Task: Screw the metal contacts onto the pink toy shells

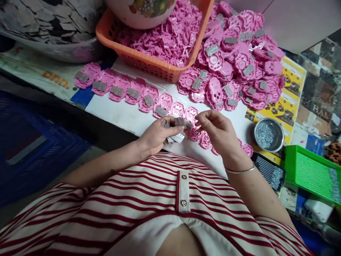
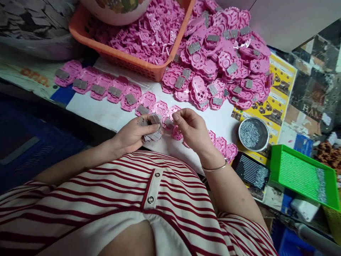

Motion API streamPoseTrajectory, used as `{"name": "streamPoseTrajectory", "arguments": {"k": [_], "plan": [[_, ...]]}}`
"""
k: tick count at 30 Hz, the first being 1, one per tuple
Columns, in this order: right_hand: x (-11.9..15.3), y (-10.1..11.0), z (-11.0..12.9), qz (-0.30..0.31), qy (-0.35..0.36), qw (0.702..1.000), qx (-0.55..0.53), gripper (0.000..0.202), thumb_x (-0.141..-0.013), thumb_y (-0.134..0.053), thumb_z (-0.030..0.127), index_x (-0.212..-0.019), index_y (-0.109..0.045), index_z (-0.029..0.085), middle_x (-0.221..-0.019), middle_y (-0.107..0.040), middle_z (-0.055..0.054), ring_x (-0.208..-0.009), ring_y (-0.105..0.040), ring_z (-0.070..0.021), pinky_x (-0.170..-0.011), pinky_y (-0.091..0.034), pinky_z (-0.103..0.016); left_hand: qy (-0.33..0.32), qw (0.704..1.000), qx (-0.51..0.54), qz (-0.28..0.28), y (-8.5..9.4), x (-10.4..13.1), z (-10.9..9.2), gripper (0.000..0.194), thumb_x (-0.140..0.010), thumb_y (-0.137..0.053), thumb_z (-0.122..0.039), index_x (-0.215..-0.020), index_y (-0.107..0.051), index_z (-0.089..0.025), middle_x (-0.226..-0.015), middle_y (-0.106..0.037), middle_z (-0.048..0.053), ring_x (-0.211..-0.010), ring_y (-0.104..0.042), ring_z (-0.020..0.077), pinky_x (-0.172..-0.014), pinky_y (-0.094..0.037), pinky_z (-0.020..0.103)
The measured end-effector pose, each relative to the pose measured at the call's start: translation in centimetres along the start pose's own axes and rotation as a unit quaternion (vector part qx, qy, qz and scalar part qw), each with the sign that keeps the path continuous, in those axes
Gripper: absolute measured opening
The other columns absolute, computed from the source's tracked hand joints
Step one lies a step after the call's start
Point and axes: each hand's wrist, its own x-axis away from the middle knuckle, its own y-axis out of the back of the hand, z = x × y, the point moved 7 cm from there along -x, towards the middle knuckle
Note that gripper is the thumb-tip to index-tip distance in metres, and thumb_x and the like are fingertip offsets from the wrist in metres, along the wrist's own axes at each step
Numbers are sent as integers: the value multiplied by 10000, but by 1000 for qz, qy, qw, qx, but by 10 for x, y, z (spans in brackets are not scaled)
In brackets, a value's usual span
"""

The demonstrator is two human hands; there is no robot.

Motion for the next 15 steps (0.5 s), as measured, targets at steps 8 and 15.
{"name": "streamPoseTrajectory", "arguments": {"k": [8,15], "plan": [[12,-17,-11,44,3,999,19,336,-810,-735,497,-795,-637,175,-728,-586,-14,-659,-517,-126,-614,-415,-275,10,1000,16,20,-7,-3,3,418,-545,-944,-243,-807,-643,-121,-725,-658,-16,-654,-622,97,-638,-508,203],[6,34,-6,56,36,957,282,255,-895,-626,402,-784,-654,174,-825,-585,-44,-750,-529,-151,-721,-405,-313,48,999,4,8,-1,1,6,343,-609,-882,-146,-864,-654,-118,-726,-669,8,-622,-649,116,-586,-531,205]]}}
